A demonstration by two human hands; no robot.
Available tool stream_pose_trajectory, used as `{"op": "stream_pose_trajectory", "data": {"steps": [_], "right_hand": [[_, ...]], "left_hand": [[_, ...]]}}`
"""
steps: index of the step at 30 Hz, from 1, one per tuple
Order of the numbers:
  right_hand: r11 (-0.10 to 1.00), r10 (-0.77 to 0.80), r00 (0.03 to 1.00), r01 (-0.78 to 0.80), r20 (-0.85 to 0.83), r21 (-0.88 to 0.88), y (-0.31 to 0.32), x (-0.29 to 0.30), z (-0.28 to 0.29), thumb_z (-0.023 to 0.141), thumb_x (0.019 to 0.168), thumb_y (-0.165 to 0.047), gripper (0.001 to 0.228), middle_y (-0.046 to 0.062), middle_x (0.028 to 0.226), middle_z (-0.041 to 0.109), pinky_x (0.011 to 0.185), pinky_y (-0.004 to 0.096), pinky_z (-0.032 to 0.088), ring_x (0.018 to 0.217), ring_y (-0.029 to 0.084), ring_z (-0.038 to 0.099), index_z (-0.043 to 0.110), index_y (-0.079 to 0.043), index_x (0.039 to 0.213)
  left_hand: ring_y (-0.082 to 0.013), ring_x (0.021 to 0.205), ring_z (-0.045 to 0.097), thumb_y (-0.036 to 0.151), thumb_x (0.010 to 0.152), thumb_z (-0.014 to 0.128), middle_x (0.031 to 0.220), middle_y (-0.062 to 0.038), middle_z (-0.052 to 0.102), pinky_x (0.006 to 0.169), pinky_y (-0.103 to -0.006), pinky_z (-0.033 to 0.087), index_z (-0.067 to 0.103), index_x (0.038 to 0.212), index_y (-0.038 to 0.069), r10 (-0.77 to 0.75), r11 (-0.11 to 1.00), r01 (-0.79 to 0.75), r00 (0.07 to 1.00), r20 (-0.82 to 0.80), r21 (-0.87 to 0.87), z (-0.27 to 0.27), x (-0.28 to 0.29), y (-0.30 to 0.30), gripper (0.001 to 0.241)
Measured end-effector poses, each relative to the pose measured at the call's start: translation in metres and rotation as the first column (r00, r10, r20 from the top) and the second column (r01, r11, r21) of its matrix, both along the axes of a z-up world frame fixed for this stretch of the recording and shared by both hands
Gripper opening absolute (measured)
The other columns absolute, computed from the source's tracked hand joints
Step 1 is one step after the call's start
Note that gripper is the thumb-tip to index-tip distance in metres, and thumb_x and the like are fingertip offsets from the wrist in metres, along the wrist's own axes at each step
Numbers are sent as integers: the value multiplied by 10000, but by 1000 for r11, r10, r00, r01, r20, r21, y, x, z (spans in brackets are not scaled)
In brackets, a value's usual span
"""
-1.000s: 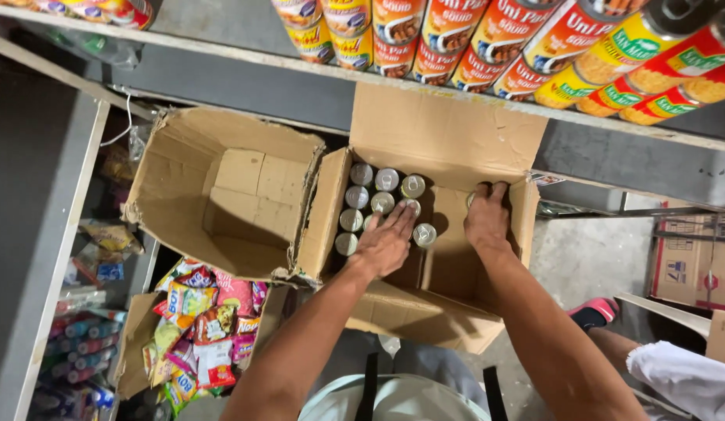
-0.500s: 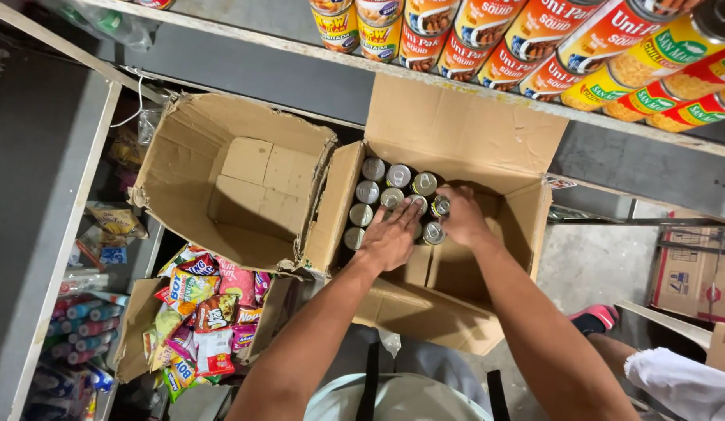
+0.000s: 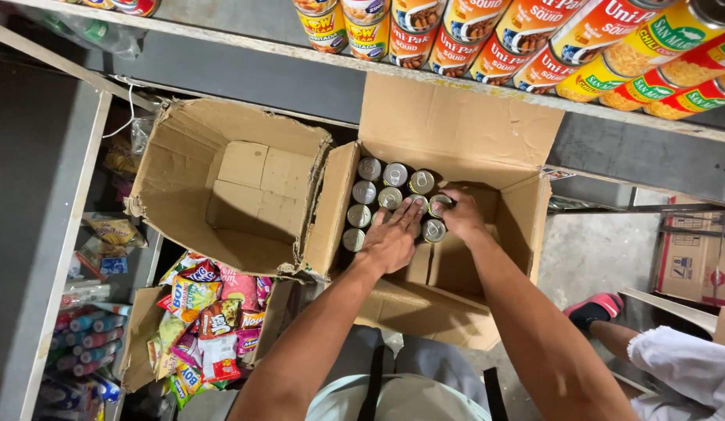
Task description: Transferring and organizing canned food items from a grocery shelf into a cardboard box.
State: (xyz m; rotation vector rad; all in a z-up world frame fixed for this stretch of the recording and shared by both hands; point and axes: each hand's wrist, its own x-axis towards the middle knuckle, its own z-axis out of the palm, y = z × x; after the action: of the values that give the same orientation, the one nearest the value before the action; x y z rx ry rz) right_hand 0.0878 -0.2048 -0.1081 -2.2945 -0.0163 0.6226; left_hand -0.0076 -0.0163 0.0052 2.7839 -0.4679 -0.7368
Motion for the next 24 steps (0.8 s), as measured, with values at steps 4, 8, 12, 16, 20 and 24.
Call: {"op": "stream_pose_trajectory", "data": {"steps": [4,8,12,16,20,24], "right_hand": [[986,-74,988,92,-132,139,2,5,3,789,855,-295,415,121,1173,782,943,364,557,1081,280,740,725,-89,1209],[979,86,996,-83,9,-185,7,10,27,846,859,-350,424,155,1205,722,1023,395,474,1127,314,679,756,-112,1198],[990,-23,996,10,-88,-142,10,4,33,844,792,-342,489,126,1225,749,1040,359,528,1139,288,724,746,-146,1229],[970,-58,991,26,-125,-241,15,5,35,831,821,-362,421,137,1203,753,1063,375,495,1141,315,701,782,-146,1179],[970,41,999,-44,-17,-241,13,9,22,880,798,-377,464,189,1183,735,1046,390,497,1120,342,695,789,-67,1131],[987,-59,991,40,-117,-155,8,16,27,898,744,-383,568,180,1172,752,1000,357,537,1084,281,733,747,-39,1170]], "left_hand": [[-245,1561,160,315,993,477,1705,-131,115,1197,-579,191,236,1578,-1,-40,997,39,999,11,66,2,-3,3,707],[-266,1567,166,374,993,474,1692,-154,166,1246,-575,115,258,1583,-8,-67,991,63,997,28,121,-11,2,1,735],[-261,1551,144,394,961,465,1681,-160,163,1224,-583,61,252,1554,-17,-92,987,79,992,83,143,-20,0,5,752],[-282,1562,150,402,982,474,1684,-177,187,1258,-571,62,260,1576,-26,-76,981,71,997,18,181,6,2,9,763],[-304,1565,146,378,982,485,1678,-192,189,1248,-575,91,260,1574,-50,-125,977,118,992,31,175,-1,-3,13,765],[-284,1572,125,276,939,502,1702,-176,137,1235,-530,132,235,1577,-38,-76,996,72,992,99,47,-23,-5,14,760]]}}
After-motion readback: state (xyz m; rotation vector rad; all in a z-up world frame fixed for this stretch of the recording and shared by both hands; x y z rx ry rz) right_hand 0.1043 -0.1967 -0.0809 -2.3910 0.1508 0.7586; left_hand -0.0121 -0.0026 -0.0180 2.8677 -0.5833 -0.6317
